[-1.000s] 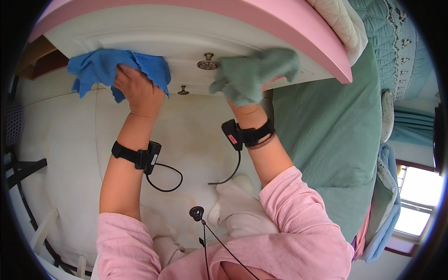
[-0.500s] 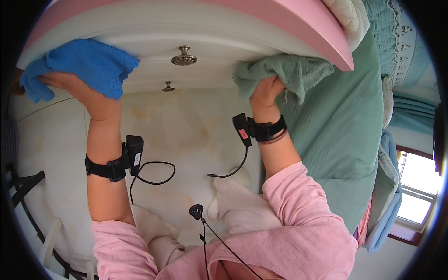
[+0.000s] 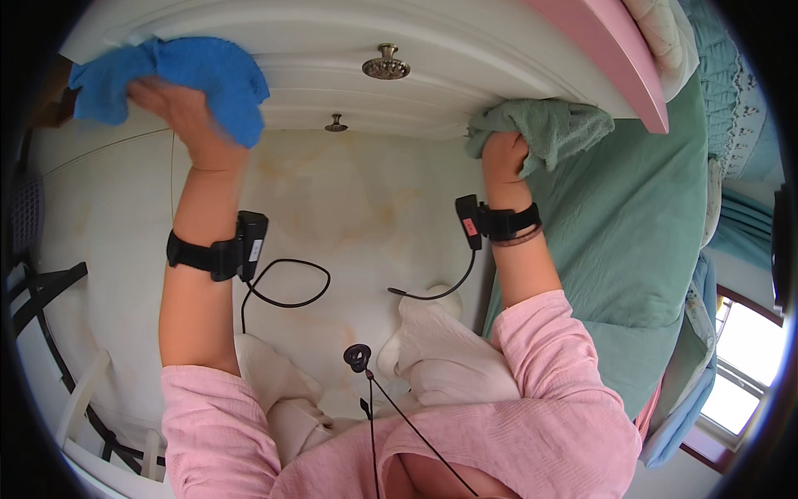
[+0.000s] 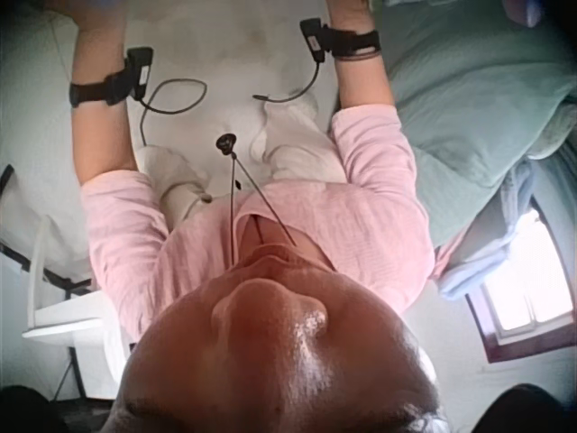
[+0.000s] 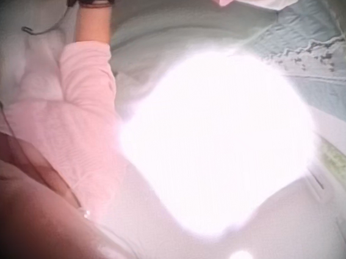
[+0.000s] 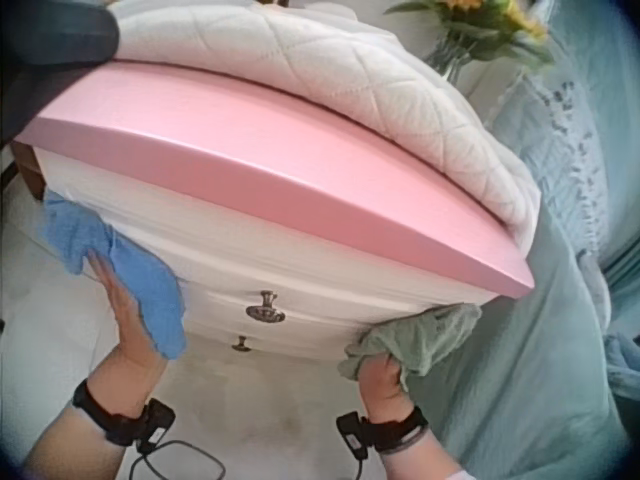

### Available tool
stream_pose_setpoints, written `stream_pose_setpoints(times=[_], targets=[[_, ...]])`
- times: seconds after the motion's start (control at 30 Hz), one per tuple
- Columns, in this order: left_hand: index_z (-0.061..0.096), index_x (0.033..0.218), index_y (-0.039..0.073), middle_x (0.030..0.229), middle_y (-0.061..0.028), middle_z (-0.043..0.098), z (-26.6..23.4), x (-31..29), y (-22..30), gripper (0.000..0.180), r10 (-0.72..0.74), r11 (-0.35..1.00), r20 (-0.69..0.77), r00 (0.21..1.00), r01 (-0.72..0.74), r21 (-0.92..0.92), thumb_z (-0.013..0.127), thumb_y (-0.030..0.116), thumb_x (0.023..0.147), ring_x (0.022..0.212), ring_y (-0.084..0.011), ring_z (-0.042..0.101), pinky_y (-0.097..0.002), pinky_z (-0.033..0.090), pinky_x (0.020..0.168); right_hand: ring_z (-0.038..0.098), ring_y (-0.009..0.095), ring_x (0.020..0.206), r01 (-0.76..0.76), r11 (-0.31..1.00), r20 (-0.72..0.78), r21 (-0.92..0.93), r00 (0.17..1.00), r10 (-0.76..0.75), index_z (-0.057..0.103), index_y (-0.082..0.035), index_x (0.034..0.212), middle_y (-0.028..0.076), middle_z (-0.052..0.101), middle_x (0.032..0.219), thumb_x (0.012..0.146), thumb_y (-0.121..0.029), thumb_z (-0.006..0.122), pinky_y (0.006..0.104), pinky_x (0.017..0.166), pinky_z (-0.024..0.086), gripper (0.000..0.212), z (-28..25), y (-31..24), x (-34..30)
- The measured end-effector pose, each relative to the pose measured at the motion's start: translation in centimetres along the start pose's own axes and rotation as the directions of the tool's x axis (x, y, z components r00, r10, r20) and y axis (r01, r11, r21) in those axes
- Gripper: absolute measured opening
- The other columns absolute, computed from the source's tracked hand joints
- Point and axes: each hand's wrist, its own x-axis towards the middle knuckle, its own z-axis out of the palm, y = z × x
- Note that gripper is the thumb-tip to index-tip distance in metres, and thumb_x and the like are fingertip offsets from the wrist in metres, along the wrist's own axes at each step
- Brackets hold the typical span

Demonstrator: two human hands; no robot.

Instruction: The person wipes various surfaces including a wall-mounted shelf, a side table, a glass ashtray, a vase, and a dresser using cloths, while also handling a stuffed animal and decorative items.

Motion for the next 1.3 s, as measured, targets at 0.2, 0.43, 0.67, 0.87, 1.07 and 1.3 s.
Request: stream_pose_setpoints(times=[0.2, 0.43, 0.67, 0.87, 1.07, 1.3], targets=[[0.052, 0.109, 0.0, 0.115, -0.0198, 0.046, 0.7, -0.3, 9.2, 0.041, 0.091, 0.953, 0.014, 0.996, -0.083, -0.292, 0.058, 0.021, 0.075, 0.112, -0.0407, 0.034, -0.0507, 0.023, 0.095, 0.051, 0.027, 0.1, 0.057, -0.528, 0.144, 0.848, 0.932, 0.332, 0.06, -0.008, 0.103, 0.009, 0.056, 0.106, 0.075, -0.021, 0.058, 0.0403, 0.092, 0.036, 0.031, -4.5, 3.8, 5.1], [0.045, 0.112, -0.006, 0.112, -0.0239, 0.045, -1.3, -0.7, 2.6, 0.047, 0.09, 0.996, 0.099, 0.991, -0.087, -0.036, 0.059, 0.017, 0.074, 0.108, -0.0422, 0.036, -0.0527, 0.027, 0.088, 0.051, 0.034, 0.096, 0.0, -0.58, 0.245, 0.814, 0.907, 0.343, 0.06, -0.008, 0.103, 0.011, 0.056, 0.106, 0.065, -0.015, 0.063, 0.0533, 0.086, 0.029, 0.039, -3.8, 2.7, 3.6], [0.049, 0.107, -0.003, 0.106, -0.02, 0.048, 1.1, -2.5, 7.9, 0.041, 0.016, 0.991, 0.201, 0.979, 0.012, -0.135, 0.057, 0.02, 0.074, 0.101, -0.0376, 0.044, -0.0523, 0.03, 0.086, 0.056, 0.028, 0.078, 0.016, -0.565, 0.173, 0.825, 0.945, 0.279, 0.063, -0.01, 0.078, 0.01, 0.059, 0.084, 0.058, -0.016, 0.064, 0.0562, 0.081, 0.032, 0.021, -7.6, 2.1, 2.9], [0.057, 0.106, 0.007, 0.112, -0.0131, 0.056, 1.1, -5.0, 4.8, 0.034, 0.123, 0.992, 0.334, 0.934, -0.125, -0.014, 0.059, 0.019, 0.074, 0.104, -0.0293, 0.051, -0.0487, 0.035, 0.086, 0.053, 0.032, 0.089, 0.092, -0.486, 0.072, 0.869, 0.948, 0.309, 0.062, -0.008, 0.088, 0.009, 0.057, 0.088, 0.06, -0.018, 0.064, 0.0585, 0.084, 0.031, 0.03, -7.9, 1.7, 3.7], [0.045, 0.069, 0.0, 0.085, -0.0195, 0.056, 0.9, -3.9, 4.7, 0.017, -0.071, 0.981, 0.23, 0.971, 0.11, -0.16, 0.059, 0.009, 0.072, 0.085, -0.0338, 0.05, -0.0473, 0.037, 0.074, 0.05, 0.035, 0.095, -0.069, -0.642, 0.298, 0.764, 0.919, 0.257, 0.061, -0.009, 0.093, 0.011, 0.057, 0.103, 0.062, -0.019, 0.065, 0.0596, 0.087, 0.029, 0.033, -2.7, 2.2, 2.6], [0.059, 0.096, 0.004, 0.101, -0.0182, 0.056, -0.3, 1.2, 6.0, 0.029, 0.125, 0.951, 0.084, 0.989, -0.095, -0.294, 0.063, 0.015, 0.07, 0.095, -0.0373, 0.05, -0.0476, 0.036, 0.082, 0.05, 0.032, 0.095, 0.149, -0.471, 0.122, 0.869, 0.859, 0.496, 0.061, -0.012, 0.091, 0.004, 0.056, 0.106, 0.059, -0.02, 0.066, 0.0616, 0.093, 0.022, 0.033, -5.1, 7.5, 8.9]])
